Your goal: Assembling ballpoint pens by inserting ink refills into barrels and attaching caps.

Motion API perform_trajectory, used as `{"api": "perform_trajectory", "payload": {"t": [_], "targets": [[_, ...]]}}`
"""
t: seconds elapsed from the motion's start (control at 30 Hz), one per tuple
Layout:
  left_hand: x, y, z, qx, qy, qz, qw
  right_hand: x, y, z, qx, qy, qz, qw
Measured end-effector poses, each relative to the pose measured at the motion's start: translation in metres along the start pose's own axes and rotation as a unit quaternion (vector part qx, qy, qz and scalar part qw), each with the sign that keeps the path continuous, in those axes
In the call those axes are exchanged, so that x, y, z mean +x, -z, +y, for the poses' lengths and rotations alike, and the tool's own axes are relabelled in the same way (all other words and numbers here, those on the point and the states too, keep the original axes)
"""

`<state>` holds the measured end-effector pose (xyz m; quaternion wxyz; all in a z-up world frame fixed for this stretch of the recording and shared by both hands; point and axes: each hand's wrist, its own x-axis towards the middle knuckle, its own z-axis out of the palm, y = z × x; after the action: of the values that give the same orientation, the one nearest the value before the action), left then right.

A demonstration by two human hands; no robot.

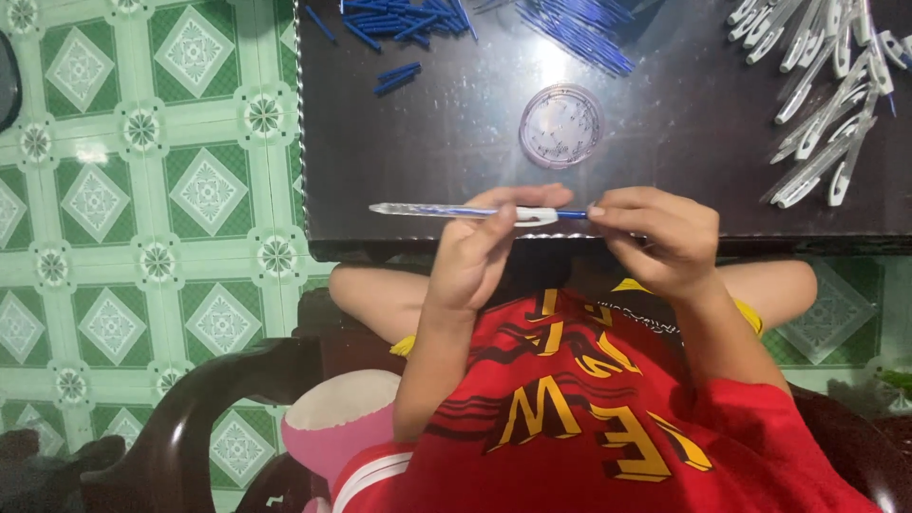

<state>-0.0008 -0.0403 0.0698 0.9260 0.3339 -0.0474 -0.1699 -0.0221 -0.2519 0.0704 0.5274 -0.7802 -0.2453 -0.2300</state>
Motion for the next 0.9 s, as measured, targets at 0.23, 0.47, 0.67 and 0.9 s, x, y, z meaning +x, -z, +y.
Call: {"api": "perform_trajectory", "payload": {"t": [0.23, 0.47, 0.67, 0.9], "targets": [[-0.006, -0.012, -0.018, -0.065, 0.019, -0.067, 0.995, 0.003, -0.009, -0.003, 0.123, -0.009, 0.045, 0.991], [-0.013, -0.007, -0.031, -0.225, 0.092, -0.130, 0.961, 0.012, -0.012, 0.000, 0.306, 0.005, -0.062, 0.950], [-0.021, -0.021, -0.026, -0.143, 0.094, -0.063, 0.983, 0.017, -0.008, -0.006, 0.204, 0.094, -0.100, 0.969], [-0.023, -0.053, 0.013, -0.046, 0.201, -0.106, 0.973, -0.046, 0.006, 0.017, -0.059, 0.209, -0.125, 0.968]]}}
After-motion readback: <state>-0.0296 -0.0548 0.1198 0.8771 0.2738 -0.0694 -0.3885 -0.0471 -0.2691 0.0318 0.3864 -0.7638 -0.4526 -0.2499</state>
